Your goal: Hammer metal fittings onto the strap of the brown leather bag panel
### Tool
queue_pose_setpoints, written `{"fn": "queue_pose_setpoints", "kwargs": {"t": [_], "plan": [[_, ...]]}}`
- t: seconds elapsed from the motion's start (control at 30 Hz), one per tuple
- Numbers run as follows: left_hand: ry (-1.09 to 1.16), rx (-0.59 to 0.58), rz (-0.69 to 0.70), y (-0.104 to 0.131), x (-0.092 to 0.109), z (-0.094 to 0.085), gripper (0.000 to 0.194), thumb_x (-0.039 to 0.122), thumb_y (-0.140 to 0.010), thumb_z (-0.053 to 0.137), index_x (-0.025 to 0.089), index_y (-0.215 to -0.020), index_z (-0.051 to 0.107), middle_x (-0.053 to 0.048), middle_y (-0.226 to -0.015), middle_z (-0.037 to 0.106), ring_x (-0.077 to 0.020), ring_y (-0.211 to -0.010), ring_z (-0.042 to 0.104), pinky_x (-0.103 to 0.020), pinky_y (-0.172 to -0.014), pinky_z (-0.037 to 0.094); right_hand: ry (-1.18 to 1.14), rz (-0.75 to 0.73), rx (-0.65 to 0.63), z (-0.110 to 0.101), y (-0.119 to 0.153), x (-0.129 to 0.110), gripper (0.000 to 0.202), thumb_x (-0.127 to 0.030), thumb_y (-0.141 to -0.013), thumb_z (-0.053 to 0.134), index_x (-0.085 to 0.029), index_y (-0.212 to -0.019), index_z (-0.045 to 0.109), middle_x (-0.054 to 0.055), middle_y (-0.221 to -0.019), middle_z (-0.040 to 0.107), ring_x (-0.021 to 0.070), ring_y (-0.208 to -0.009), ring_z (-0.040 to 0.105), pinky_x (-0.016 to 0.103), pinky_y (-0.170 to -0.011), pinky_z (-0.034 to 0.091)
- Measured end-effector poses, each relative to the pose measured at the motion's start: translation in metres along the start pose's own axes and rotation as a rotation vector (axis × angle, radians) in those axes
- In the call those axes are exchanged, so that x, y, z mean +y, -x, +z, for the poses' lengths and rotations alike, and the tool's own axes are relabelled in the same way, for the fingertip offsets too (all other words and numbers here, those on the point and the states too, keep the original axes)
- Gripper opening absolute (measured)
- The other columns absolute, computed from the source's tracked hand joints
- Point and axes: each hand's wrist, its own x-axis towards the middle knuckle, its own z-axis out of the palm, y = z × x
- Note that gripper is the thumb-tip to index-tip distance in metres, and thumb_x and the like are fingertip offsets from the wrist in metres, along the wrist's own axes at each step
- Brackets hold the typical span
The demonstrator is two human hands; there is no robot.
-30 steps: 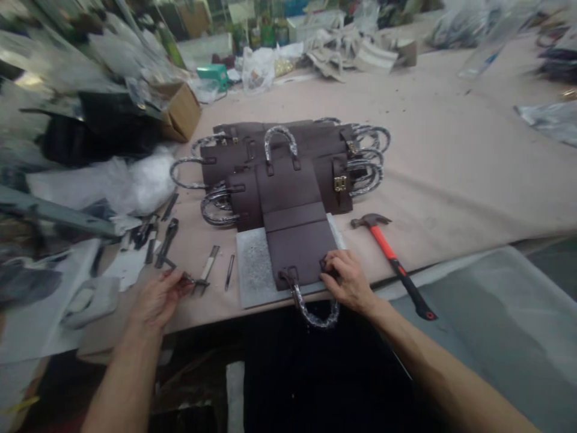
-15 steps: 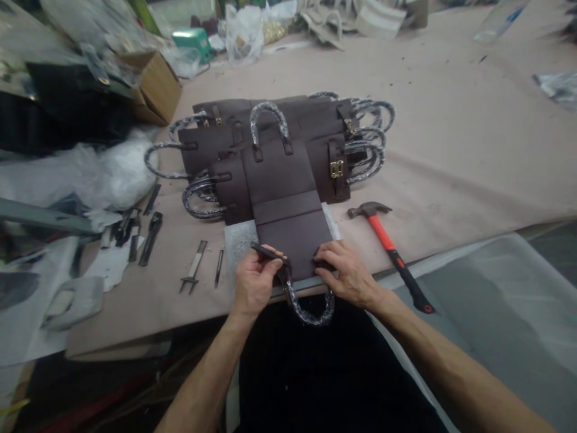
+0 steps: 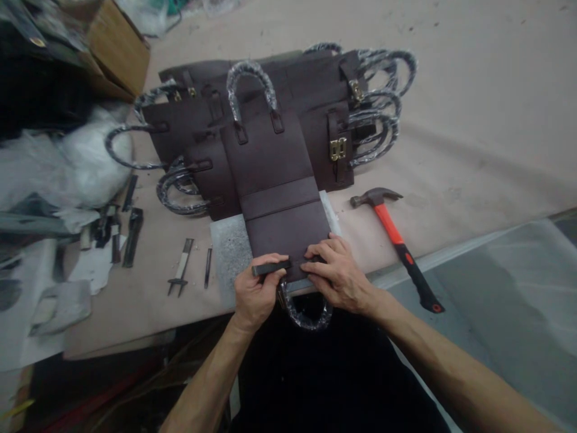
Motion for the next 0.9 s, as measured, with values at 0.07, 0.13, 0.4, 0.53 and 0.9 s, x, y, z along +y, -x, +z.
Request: {"fn": "queue_pose_setpoints", "kwargs": {"t": [0.07,0.13,0.4,0.53,0.9], "plan": [[-0.011,-0.003,-0.011,0.000,-0.001,0.000,0.011,0.017,-0.089,0.071,0.018,-0.100,0.067,-0.005,-0.099,0.077,-0.0187,-0.095,0.074,-0.036,-0.093,0.060,-0.005,-0.010,-0.003,-0.001,0.000,0.001,0.022,-0.021,-0.095,0.057,-0.024,-0.110,0.072,0.007,-0.116,0.062,0.0248,-0.106,0.051,0.058,-0.115,0.025],[-0.022,-0.007,-0.003,0.000,-0.001,0.000,0.011,0.017,-0.089,0.071,0.018,-0.100,0.068,-0.005,-0.099,0.077,-0.0189,-0.094,0.075,-0.036,-0.093,0.061,-0.005,-0.018,-0.004,-0.001,0.000,0.001,0.022,-0.021,-0.095,0.056,-0.024,-0.110,0.072,0.007,-0.117,0.062,0.0249,-0.107,0.051,0.059,-0.115,0.025],[-0.075,-0.024,0.057,-0.002,0.004,0.001,0.012,0.013,-0.089,0.070,0.019,-0.100,0.069,-0.004,-0.099,0.078,-0.0171,-0.093,0.075,-0.032,-0.090,0.061,0.002,-0.026,0.035,0.003,0.001,0.001,0.022,-0.020,-0.095,0.055,-0.024,-0.108,0.072,0.007,-0.115,0.062,0.0244,-0.106,0.051,0.058,-0.116,0.024],[-0.112,-0.030,0.073,-0.003,0.004,0.002,0.012,0.013,-0.089,0.069,0.019,-0.100,0.069,-0.003,-0.099,0.078,-0.0165,-0.093,0.075,-0.031,-0.091,0.061,0.005,-0.027,0.037,0.004,0.002,0.001,0.021,-0.020,-0.094,0.056,-0.024,-0.108,0.071,0.006,-0.115,0.062,0.0242,-0.106,0.051,0.057,-0.116,0.024],[-0.326,-0.007,0.254,-0.002,0.003,0.014,0.010,0.016,-0.095,0.059,0.016,-0.100,0.067,-0.005,-0.096,0.076,-0.0173,-0.092,0.074,-0.030,-0.088,0.062,0.014,-0.016,0.048,0.007,0.002,0.003,0.020,-0.021,-0.092,0.059,-0.024,-0.108,0.070,0.006,-0.115,0.063,0.0251,-0.107,0.051,0.057,-0.116,0.025]]}}
